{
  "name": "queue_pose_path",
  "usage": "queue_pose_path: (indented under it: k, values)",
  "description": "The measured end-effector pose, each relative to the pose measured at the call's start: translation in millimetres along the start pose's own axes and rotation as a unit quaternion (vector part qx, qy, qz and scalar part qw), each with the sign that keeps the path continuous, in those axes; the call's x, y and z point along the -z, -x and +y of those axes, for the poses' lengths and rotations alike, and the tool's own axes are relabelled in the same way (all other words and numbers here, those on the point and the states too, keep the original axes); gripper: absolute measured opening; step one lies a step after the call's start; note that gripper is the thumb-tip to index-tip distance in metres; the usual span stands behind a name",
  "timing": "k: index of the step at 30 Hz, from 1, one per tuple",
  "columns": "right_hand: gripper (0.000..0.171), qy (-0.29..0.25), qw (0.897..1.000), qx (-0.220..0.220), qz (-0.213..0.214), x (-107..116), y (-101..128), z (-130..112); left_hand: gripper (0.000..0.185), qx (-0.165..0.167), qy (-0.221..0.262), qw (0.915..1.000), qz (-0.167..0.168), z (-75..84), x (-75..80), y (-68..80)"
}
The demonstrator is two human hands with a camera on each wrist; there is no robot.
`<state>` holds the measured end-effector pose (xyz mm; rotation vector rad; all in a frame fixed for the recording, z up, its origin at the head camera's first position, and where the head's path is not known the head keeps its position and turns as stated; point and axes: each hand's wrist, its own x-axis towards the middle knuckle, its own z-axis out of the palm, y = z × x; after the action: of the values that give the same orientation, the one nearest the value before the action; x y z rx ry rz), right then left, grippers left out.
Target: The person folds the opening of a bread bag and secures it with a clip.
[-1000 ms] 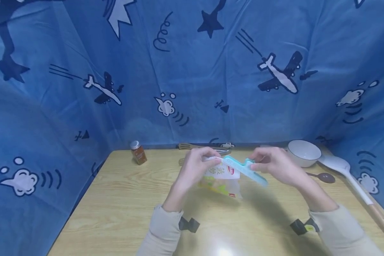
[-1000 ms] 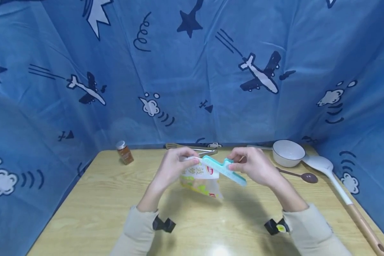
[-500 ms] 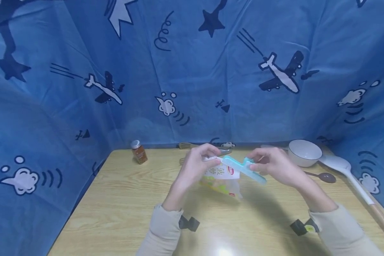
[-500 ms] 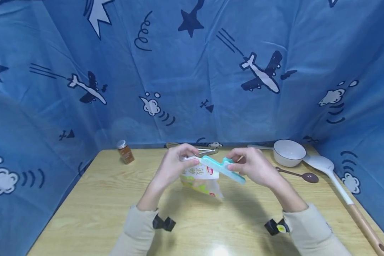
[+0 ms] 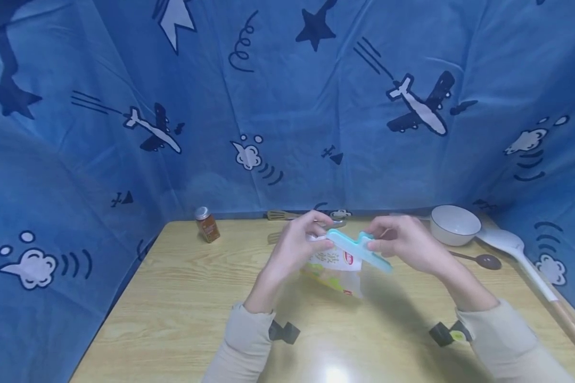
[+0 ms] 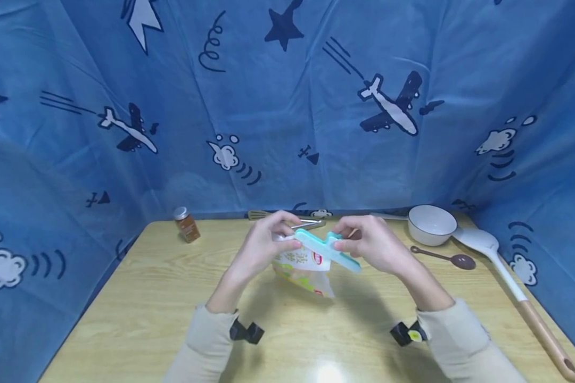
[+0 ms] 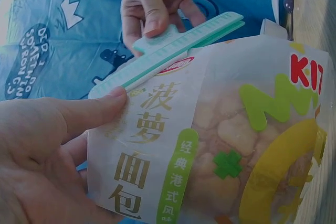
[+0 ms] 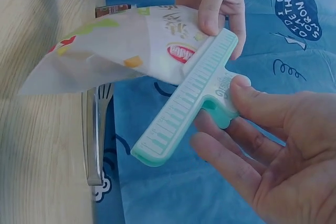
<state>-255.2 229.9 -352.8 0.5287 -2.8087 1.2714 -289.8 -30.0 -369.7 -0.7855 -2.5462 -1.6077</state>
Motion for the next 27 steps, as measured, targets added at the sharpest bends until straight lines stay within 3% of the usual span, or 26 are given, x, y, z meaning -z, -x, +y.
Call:
queue_pose_path:
  k: [13,18,23,27]
  values:
    - [0.026,-0.005,1.000,-0.020,0.009,-5.7,-3.7,-9.9,0.037,-0.003,0.001,1.0000,-0.001,-1.0,-6.7,-0.3]
    - [0.033,0.011,0.999,-0.002,0.033,-10.1,-5.5,-8.8,0.033,-0.001,0.018,0.9998,0.013,0.1,-4.9,-0.7]
    - [0.054,-0.041,0.998,0.036,0.030,-17.6,-4.0,-7.3,0.033,-0.021,0.035,0.9984,0.039,0.3,-1.7,0.1]
    - [0.069,-0.087,0.996,0.027,0.022,-26.0,-1.8,0.3,0.035,-0.024,0.046,0.9972,0.054,1.6,-0.4,0.7]
